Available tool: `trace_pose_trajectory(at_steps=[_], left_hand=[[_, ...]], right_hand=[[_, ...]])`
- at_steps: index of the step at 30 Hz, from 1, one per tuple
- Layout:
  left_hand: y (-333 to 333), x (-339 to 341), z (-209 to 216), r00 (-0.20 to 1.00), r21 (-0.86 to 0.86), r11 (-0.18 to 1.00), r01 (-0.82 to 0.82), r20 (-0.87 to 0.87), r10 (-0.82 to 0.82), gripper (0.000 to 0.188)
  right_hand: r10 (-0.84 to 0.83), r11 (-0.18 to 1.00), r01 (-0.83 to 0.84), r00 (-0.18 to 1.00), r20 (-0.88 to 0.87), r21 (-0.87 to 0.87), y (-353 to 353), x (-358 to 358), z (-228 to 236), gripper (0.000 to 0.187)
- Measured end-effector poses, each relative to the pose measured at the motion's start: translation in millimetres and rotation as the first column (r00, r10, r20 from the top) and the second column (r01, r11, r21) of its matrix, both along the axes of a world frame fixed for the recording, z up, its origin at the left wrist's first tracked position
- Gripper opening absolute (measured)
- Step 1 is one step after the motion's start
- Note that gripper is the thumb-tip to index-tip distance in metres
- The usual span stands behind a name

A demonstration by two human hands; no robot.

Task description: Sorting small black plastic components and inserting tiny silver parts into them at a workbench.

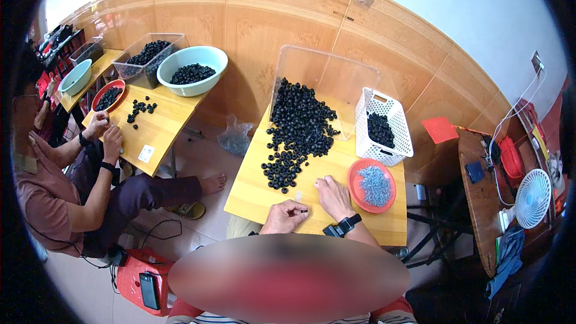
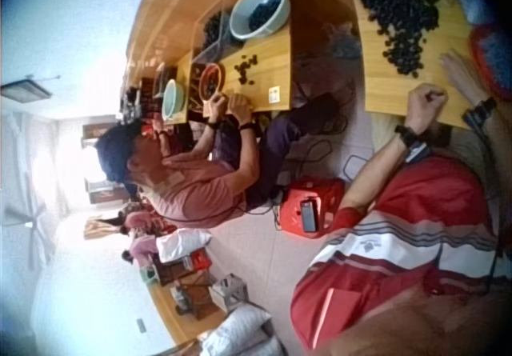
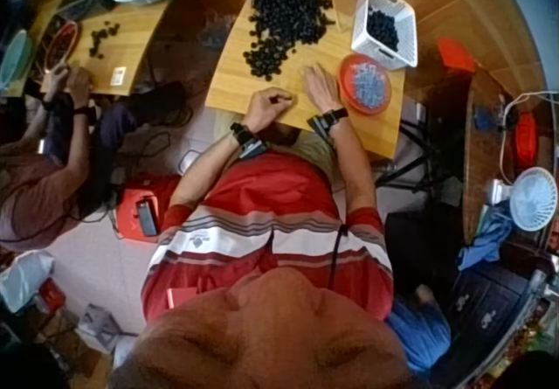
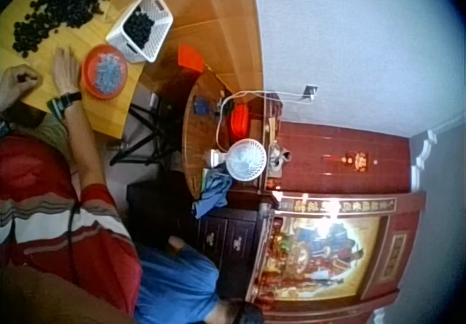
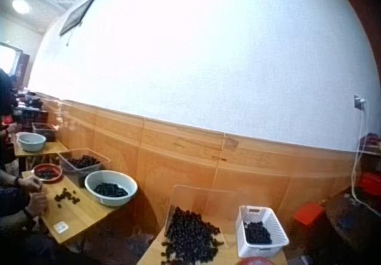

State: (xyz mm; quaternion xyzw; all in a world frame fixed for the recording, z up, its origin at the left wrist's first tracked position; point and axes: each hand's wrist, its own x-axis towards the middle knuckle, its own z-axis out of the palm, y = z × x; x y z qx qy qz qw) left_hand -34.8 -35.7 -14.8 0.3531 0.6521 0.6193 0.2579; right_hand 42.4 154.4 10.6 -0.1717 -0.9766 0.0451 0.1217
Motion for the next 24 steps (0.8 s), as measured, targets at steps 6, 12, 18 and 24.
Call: trace_pose_trajectory(at_steps=[6, 12, 18, 24], left_hand=[[2, 1, 0, 1.000, 0.037, 0.999, -0.002, -0.023, 0.003, 0.017], [3, 2, -2, 1.000, 0.030, 0.999, 0.014, -0.026, -0.013, 0.018], [2, 3, 2, 1.000, 0.021, 1.000, 0.002, 0.003, -0.002, 0.018], [2, 2, -2, 1.000, -0.011, 1.000, 0.009, -0.006, -0.009, 0.019]], right_hand=[[-0.016, 0.841, -0.130, 0.964, -0.264, -0.525, -12, 24, -4, 0.020], [-0.159, 0.410, -0.171, 0.954, -0.255, -0.896, -41, 35, -3, 0.018], [-0.099, 0.402, -0.167, 0.969, -0.225, -0.900, -37, 42, -6, 0.020], [-0.102, 0.302, -0.183, 0.970, -0.222, -0.936, -38, 44, -15, 0.019]])
